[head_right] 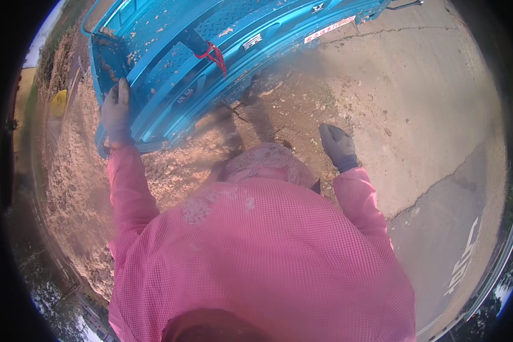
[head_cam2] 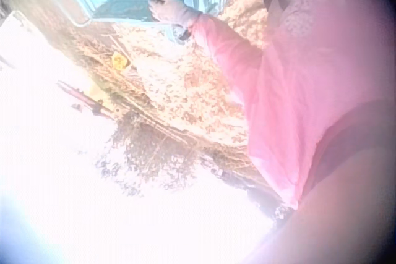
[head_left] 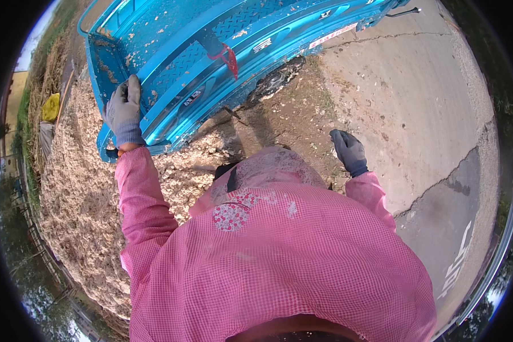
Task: The person scrapes and wipes dried organic residue from the bed of a blue three-wheeled cargo vehicle using gloved hands. They repeatedly scrape the floor and side panels, then wipe the surfaces clean, occasionally moving around the vehicle to reach different areas.
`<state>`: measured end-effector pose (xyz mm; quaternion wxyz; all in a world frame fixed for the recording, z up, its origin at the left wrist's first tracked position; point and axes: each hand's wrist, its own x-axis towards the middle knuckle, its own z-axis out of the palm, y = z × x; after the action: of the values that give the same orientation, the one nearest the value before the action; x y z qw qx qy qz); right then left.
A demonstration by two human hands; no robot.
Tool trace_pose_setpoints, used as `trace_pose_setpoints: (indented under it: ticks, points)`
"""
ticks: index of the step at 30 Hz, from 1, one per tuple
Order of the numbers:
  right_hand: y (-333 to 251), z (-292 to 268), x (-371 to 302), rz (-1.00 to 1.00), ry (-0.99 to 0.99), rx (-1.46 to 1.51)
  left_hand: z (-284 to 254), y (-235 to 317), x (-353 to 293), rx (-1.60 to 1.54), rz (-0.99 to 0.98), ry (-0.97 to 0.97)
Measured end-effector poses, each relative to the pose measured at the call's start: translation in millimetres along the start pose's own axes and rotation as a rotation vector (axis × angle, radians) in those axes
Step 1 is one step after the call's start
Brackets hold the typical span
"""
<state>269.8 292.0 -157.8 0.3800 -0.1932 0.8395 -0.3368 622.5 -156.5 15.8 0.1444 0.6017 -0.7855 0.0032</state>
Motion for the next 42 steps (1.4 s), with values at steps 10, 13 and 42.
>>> trace_pose_setpoints:
  ticks: [10, 13, 42]
  points:
    - [135, -11, -76, 0.611, 0.059, 0.037, 50, -38, 17, 0.131, -0.113, 0.216]
    - [151, 23, -71, 0.592, 0.094, 0.065, 55, -51, 16, 0.211, 0.088, 0.324]
    - [282, -198, 83, 1.195, 0.371, 0.426, 121, 698, 56, -1.047, 0.53, -0.307]
